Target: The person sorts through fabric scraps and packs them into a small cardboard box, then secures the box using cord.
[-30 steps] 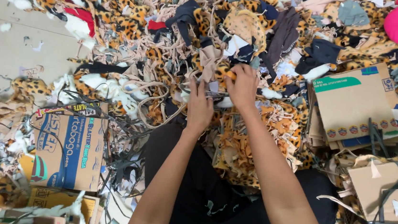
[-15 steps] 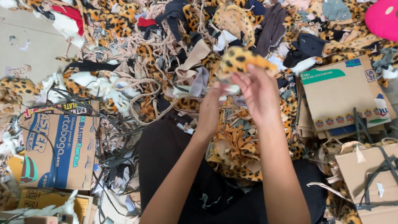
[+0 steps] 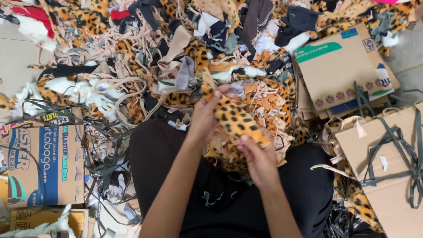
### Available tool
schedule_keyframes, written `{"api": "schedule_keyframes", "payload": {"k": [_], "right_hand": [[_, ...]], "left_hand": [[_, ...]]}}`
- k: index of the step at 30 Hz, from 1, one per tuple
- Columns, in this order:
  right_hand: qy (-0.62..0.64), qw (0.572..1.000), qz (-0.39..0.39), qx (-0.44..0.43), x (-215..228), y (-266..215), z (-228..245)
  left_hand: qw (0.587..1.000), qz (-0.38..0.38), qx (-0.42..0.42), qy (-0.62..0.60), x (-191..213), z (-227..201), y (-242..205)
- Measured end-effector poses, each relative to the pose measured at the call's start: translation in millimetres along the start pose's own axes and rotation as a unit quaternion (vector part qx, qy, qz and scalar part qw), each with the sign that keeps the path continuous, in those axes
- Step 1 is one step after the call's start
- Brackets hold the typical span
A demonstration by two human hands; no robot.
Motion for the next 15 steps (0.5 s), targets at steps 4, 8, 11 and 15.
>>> {"api": "schedule_keyframes", "payload": {"k": [4, 8, 11, 15], "right_hand": [[-0.074, 0.996, 0.035, -0.039, -4, -25, -33], [-0.262, 0.937, 0.19, -0.131, -32, -52, -40], [-0.404, 0.871, 0.231, -0.155, -49, -59, -27], [-0.311, 0.934, 0.166, -0.06, -56, -49, 3]], "left_hand": [[0.868, -0.047, 0.021, 0.494, 8, -73, -30], [0.845, -0.112, -0.002, 0.523, 21, -93, -34], [0.892, -0.055, -0.008, 0.449, 7, -101, -48], [0.957, 0.074, 0.036, 0.278, 6, -64, -50]]}}
Point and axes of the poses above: each hand's wrist, its own y-axis towards the middle knuckle, its own x-axis out of the back of the hand, z = x × y, the point moved 2 cm from there along y, towards the middle knuckle, and after that the axes turned 13 degrees about y, right-handed, at the moved point
